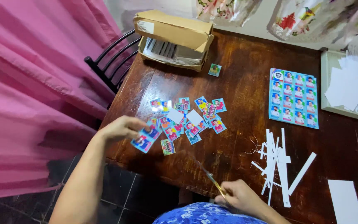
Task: Cutting out small printed stickers from a sheet using scissors.
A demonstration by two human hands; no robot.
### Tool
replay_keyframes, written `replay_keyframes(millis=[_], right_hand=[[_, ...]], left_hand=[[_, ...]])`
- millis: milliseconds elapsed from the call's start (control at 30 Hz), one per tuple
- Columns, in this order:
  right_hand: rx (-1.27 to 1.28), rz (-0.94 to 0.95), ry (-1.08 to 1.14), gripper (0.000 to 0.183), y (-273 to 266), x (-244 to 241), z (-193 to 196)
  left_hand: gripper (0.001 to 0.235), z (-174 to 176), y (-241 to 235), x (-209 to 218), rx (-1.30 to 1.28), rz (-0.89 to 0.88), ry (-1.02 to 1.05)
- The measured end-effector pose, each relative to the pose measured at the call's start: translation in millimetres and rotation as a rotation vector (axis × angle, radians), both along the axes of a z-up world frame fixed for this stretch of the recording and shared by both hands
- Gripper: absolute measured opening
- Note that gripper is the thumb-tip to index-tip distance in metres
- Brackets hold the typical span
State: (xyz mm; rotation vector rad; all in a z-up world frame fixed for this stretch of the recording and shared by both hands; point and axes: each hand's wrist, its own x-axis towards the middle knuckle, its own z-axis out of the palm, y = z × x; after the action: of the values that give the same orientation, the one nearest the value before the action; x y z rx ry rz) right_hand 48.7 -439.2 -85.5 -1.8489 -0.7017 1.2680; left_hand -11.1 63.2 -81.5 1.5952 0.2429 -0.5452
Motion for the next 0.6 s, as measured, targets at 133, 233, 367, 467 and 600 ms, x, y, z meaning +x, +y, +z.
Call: replay_keyframes(millis=[133,233,367,467,600], right_hand=[[-0.214,-0.048,-0.167,0.037,-48.2,-7.0,-45.0],[-0.434,-0.153,-0.066,0.035,-74.5,-12.4,-59.1],[-0.396,-0.392,0.032,0.026,-86.5,-14.9,-42.7],[-0.369,-0.551,0.159,0.025,-90.5,-18.9,-38.4],[-0.4,-0.548,0.162,0.013,-89.4,-24.1,-42.3]], left_hand=[[0.043,-44.6,2.7,3.6,0.277,-0.181,-0.016],[0.043,-74.8,2.2,16.3,0.149,-0.266,-0.072],[0.028,-106.5,26.8,30.7,0.735,-0.411,-0.188],[0.03,-121.0,47.5,51.8,0.684,-0.272,-0.136],[0.042,-57.7,29.3,100.3,0.679,-0.157,0.076]])
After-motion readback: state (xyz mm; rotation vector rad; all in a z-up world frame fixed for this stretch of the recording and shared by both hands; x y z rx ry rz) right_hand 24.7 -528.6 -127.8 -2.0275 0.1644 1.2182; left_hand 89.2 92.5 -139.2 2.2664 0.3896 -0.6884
